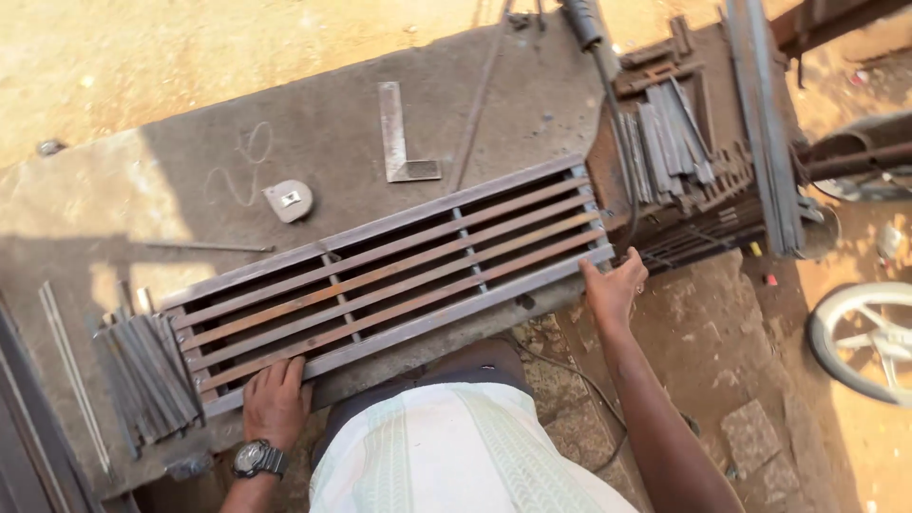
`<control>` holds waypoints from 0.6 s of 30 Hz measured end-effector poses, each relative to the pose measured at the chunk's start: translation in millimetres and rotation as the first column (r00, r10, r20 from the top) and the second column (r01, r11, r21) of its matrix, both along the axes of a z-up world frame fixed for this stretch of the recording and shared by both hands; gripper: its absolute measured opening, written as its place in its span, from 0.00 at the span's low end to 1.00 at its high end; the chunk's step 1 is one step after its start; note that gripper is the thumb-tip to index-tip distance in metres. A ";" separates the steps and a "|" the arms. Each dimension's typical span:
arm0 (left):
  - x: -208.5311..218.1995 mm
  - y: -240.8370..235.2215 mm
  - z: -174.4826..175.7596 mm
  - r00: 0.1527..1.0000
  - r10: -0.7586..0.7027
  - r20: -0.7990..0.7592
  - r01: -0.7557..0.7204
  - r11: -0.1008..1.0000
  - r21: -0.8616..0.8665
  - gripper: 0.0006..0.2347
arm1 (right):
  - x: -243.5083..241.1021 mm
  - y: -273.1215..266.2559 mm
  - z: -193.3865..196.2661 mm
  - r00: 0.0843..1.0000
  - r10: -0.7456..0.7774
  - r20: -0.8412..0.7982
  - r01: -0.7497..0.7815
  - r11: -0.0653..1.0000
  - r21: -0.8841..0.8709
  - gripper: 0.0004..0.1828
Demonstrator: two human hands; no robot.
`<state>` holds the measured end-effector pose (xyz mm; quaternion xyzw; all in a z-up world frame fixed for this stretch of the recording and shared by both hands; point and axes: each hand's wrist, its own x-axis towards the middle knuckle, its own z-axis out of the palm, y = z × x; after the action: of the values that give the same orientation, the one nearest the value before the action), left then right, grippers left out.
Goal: Welding metal rods and bars together to construct a gate or grille structure.
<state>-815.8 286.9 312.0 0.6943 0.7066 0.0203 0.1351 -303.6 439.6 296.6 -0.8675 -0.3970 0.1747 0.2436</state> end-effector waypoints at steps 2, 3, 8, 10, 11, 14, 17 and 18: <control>-1.0 3.7 -6.9 0.998 -0.045 -0.037 0.043 0.998 -0.042 0.20 | 12.0 3.0 -14.7 0.900 -0.198 -0.388 0.225 0.974 0.025 0.46; -2.8 6.1 -9.5 0.995 -0.054 -0.082 0.047 0.995 -0.084 0.18 | 16.1 8.6 -22.5 0.631 -0.289 -0.720 0.399 0.917 -0.019 0.45; -8.8 5.4 -27.5 0.991 -0.049 -0.128 0.038 0.995 -0.091 0.15 | 3.6 -8.5 -73.1 0.339 -0.339 -0.877 0.411 0.892 -0.186 0.28; -11.0 4.2 -23.9 0.992 -0.028 -0.125 0.017 0.996 -0.088 0.15 | -4.6 -10.6 -80.1 0.248 -0.318 -0.915 0.401 0.894 -0.202 0.24; -11.0 3.6 -21.8 0.991 -0.024 -0.130 0.014 0.997 -0.076 0.15 | -5.7 -10.0 -80.4 0.192 -0.282 -0.940 0.399 0.898 -0.188 0.22; -12.9 -0.2 -9.2 0.984 -0.029 -0.174 0.023 0.999 -0.037 0.15 | -7.9 -7.5 -62.8 0.110 -0.171 -0.979 0.375 0.919 -0.118 0.20; -9.8 6.3 18.6 0.962 0.010 -0.274 0.019 0.994 0.103 0.13 | -9.1 14.8 -2.7 0.024 -0.007 -1.000 0.322 0.947 0.001 0.20; -6.5 8.8 29.4 0.943 0.053 -0.327 0.014 0.980 0.200 0.14 | -7.6 22.5 22.9 -0.034 0.065 -0.997 0.298 0.953 0.052 0.19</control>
<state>-822.3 295.7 341.4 0.6907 0.7205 -0.0245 -0.0560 -311.2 462.2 319.5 -0.4709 -0.0455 0.6674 0.5752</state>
